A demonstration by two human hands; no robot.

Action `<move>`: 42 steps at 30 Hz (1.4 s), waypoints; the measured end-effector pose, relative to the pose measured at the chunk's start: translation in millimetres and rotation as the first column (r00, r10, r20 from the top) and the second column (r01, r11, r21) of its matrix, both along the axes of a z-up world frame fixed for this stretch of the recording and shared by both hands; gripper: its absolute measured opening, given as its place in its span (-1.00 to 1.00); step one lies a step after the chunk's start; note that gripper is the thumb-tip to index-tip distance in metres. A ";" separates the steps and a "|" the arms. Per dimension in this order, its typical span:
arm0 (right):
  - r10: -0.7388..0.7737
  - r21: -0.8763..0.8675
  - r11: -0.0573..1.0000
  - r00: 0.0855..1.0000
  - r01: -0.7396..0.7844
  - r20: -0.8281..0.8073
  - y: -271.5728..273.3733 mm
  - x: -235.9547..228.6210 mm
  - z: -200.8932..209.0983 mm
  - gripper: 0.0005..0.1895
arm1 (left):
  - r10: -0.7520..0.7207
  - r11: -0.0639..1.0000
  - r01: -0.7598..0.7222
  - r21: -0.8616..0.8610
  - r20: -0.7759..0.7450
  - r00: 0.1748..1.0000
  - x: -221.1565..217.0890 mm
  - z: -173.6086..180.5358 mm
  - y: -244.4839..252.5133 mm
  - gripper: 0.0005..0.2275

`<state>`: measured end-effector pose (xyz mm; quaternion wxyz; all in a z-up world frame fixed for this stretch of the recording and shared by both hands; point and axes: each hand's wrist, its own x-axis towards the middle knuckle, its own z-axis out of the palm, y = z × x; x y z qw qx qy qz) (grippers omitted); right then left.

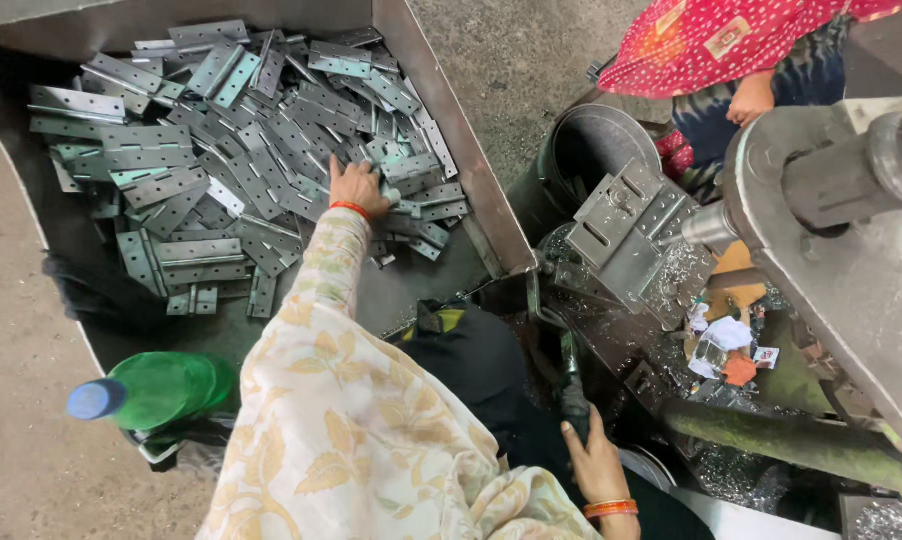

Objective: The person repeatedly picks small metal brackets from a bin, places them into a press machine, and activates the press with a foot pedal. The processed brackets are ejected and fall into a collection area. The cycle continues with the person handling the parts one at a time.

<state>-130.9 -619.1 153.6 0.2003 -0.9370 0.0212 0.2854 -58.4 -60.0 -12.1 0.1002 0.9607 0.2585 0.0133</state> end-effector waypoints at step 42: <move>0.234 -0.110 0.971 0.932 -0.212 0.276 -3.6 -12.4 -23.5 -0.20 | -0.482 0.851 0.509 0.131 0.582 0.655 -115.5 188.1 -318.2 -0.60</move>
